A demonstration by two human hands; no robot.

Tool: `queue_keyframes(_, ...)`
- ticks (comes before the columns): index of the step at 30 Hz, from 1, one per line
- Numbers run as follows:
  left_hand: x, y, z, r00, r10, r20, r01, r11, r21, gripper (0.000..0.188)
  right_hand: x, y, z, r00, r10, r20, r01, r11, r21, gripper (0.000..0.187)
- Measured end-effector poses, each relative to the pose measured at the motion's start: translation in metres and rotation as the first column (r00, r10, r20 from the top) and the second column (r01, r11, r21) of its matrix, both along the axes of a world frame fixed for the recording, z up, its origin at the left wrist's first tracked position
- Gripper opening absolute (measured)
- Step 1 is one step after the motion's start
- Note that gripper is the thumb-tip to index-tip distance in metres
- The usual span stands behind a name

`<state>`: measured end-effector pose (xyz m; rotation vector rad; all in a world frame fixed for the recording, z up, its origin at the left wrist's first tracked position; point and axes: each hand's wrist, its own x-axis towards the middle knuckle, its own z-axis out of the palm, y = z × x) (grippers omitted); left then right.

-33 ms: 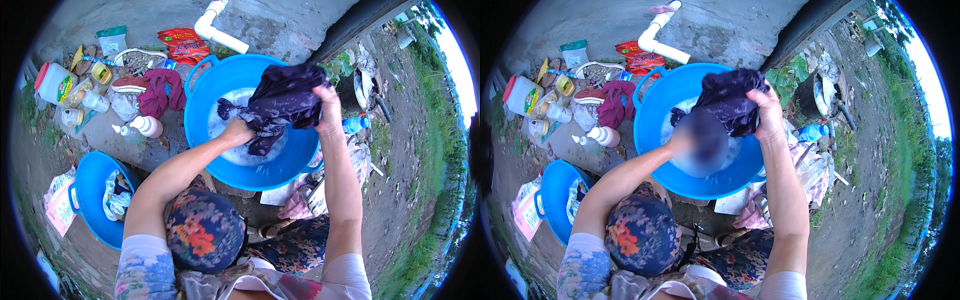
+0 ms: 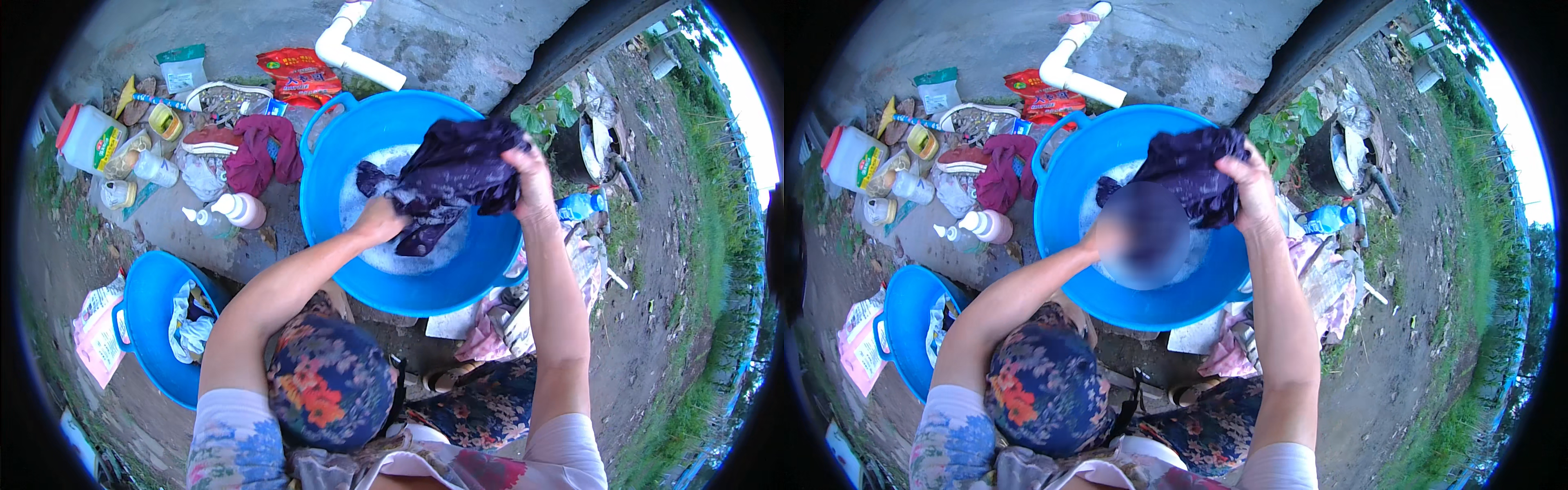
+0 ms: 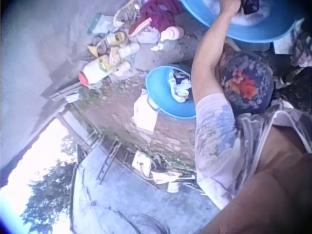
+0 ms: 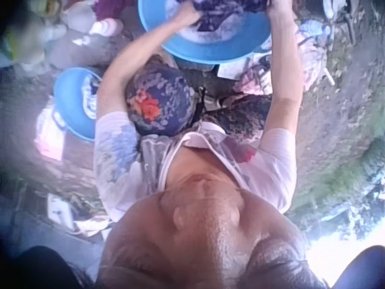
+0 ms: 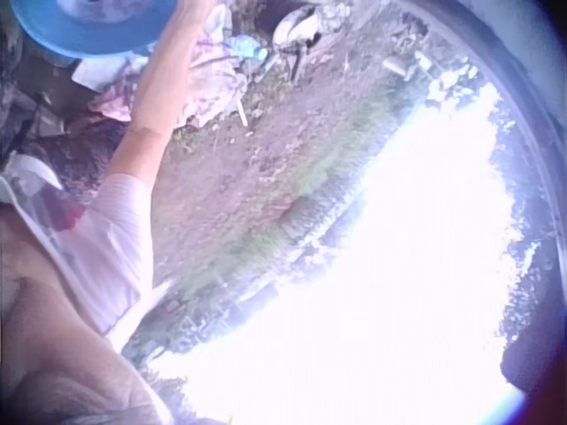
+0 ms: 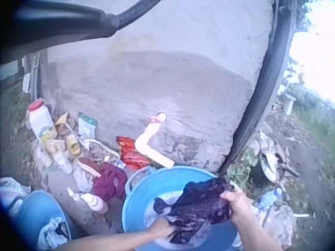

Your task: The person washes clothes by hand in a blue basin filled with soapy water. They scrub a dark garment and a plaid shirt, rinse them, and use a wooden board to press and wring out excess water.

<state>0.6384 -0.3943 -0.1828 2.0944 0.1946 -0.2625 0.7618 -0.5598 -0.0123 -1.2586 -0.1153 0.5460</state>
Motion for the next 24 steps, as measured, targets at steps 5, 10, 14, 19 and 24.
queue_keyframes(5, -0.018, 0.008, -0.010, 0.949, -0.074, -0.307, 0.166, 0.944, 0.286, 0.069, 0.046, -0.013, -0.140, 0.968, 0.070, -0.242, -0.194, 0.822, -0.536, 0.045)
queue_keyframes(10, -0.004, 0.010, -0.013, 0.932, -0.202, -0.300, 0.334, 0.800, 0.499, 0.090, 0.016, 0.016, -0.235, 0.928, 0.328, 0.174, 0.124, 0.168, -0.978, 0.089)
queue_keyframes(14, 0.015, 0.029, -0.036, 0.993, -0.093, -0.072, 0.117, 0.826, 0.552, 0.036, 0.039, -0.016, -0.210, 0.820, 0.565, -0.093, -0.161, 0.072, -0.984, 0.072)
queue_keyframes(19, 0.024, 0.036, -0.022, 0.972, 0.235, -0.023, -0.224, 0.949, 0.223, 0.045, 0.066, -0.002, -0.175, 0.775, 0.629, -0.062, -0.047, -0.040, -0.998, 0.061)
queue_keyframes(24, 0.031, 0.043, -0.030, 0.996, -0.020, -0.092, 0.056, 0.913, 0.404, 0.103, 0.025, 0.003, -0.201, 0.917, 0.395, 0.062, -0.105, 0.388, -0.916, 0.072)
